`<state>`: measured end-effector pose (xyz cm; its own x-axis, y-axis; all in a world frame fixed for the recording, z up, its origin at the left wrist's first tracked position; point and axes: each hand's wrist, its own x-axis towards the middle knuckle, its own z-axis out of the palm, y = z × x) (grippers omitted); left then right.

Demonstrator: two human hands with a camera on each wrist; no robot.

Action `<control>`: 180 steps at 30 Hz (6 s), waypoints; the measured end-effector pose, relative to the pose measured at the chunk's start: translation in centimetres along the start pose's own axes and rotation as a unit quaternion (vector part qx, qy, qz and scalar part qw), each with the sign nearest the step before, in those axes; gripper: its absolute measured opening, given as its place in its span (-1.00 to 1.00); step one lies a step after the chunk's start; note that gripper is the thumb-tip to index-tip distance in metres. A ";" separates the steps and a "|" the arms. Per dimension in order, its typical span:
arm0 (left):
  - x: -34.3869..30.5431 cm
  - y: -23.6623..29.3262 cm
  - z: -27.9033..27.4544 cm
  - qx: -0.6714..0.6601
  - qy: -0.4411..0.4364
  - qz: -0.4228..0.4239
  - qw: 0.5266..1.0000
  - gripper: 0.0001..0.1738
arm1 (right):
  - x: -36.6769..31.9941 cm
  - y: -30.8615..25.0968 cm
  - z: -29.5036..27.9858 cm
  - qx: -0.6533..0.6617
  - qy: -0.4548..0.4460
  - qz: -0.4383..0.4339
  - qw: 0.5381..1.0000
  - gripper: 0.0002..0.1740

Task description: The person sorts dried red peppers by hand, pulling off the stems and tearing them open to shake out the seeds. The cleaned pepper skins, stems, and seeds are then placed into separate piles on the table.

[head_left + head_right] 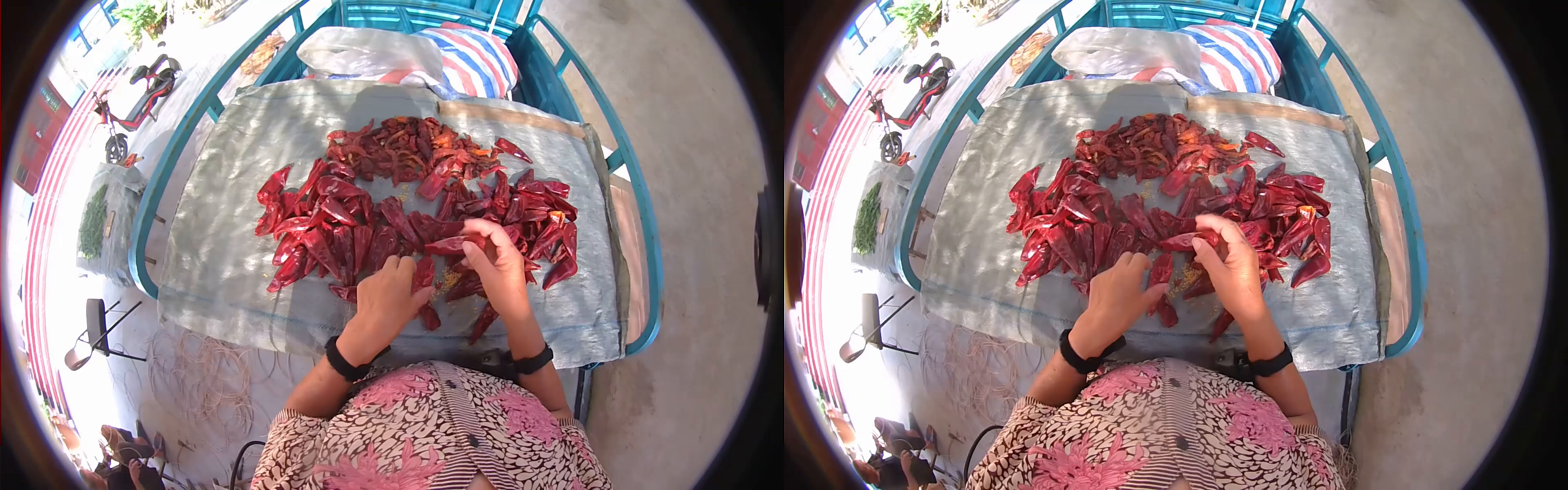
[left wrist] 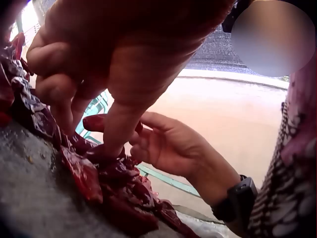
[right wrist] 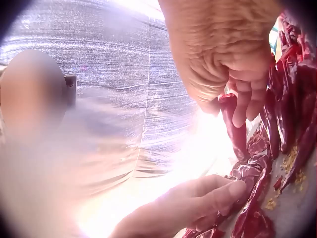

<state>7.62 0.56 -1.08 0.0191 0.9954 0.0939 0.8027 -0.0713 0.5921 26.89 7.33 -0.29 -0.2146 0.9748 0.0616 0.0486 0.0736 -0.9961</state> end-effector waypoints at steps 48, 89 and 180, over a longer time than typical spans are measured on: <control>0.5 -3.5 -0.3 0.103 0.090 -0.018 0.990 -0.61 | -1.0 -0.8 0.5 -0.137 0.028 -0.038 0.989 -0.44; -1.1 -0.4 -2.7 -0.061 -0.006 0.001 0.998 -0.62 | -2.1 -0.5 0.8 -0.263 -0.160 -0.116 0.944 -0.61; -1.0 -4.8 -3.1 0.049 0.201 -0.089 0.974 -0.81 | -1.9 -0.5 2.1 -0.132 -0.011 -0.051 0.990 -0.57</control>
<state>1.88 -0.29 -1.55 -0.3453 0.8845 0.3136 0.8251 0.1269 0.5506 25.22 4.96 -0.06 -0.2523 0.9548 0.1572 0.2788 0.2273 -0.9331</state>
